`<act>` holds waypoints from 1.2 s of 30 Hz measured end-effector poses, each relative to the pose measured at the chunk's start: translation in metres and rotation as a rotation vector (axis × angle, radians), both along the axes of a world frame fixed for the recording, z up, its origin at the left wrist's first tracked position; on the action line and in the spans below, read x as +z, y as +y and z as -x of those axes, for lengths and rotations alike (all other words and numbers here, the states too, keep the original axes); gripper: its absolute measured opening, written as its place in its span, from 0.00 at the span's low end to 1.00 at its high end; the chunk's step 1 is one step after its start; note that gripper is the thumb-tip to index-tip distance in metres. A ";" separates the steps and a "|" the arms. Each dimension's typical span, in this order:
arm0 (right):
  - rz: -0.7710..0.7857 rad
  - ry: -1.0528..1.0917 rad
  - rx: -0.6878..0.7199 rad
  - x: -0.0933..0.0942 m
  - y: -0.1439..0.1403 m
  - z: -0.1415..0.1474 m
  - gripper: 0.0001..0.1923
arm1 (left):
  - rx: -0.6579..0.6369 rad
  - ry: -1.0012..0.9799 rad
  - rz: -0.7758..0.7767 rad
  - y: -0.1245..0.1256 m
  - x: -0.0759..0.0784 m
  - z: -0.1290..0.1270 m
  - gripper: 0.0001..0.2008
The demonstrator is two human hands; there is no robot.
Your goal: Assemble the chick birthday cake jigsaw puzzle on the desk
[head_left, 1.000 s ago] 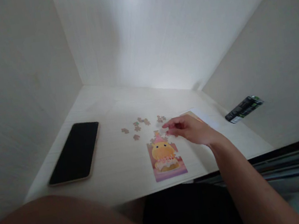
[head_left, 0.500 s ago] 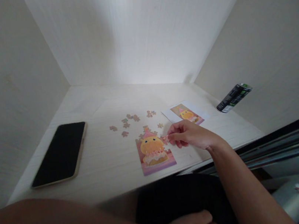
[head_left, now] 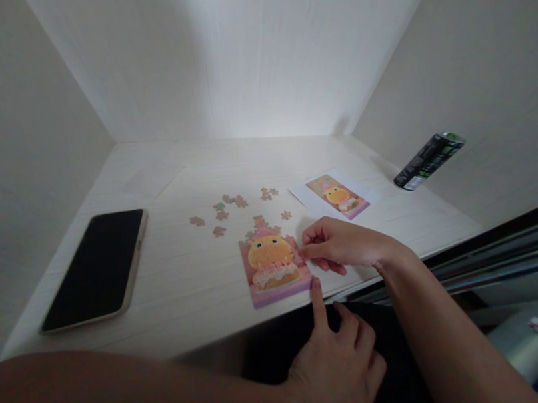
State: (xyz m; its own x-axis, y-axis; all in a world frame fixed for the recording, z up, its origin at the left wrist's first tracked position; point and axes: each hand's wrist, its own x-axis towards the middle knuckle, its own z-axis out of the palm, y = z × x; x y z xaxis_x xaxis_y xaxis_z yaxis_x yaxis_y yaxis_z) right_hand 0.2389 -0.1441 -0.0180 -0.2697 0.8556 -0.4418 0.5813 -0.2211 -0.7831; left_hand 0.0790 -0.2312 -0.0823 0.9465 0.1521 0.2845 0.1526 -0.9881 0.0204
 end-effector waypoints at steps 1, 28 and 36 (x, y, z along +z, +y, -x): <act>-0.001 -0.002 0.003 0.000 0.000 0.000 0.12 | 0.000 0.010 -0.003 0.000 -0.001 0.000 0.16; -0.085 -0.297 -0.074 0.001 0.000 0.008 0.19 | -0.028 -0.020 -0.119 0.005 -0.006 -0.002 0.21; -0.596 -0.335 -0.292 -0.013 0.017 0.008 0.15 | -0.009 -0.218 -0.373 0.006 -0.024 -0.009 0.19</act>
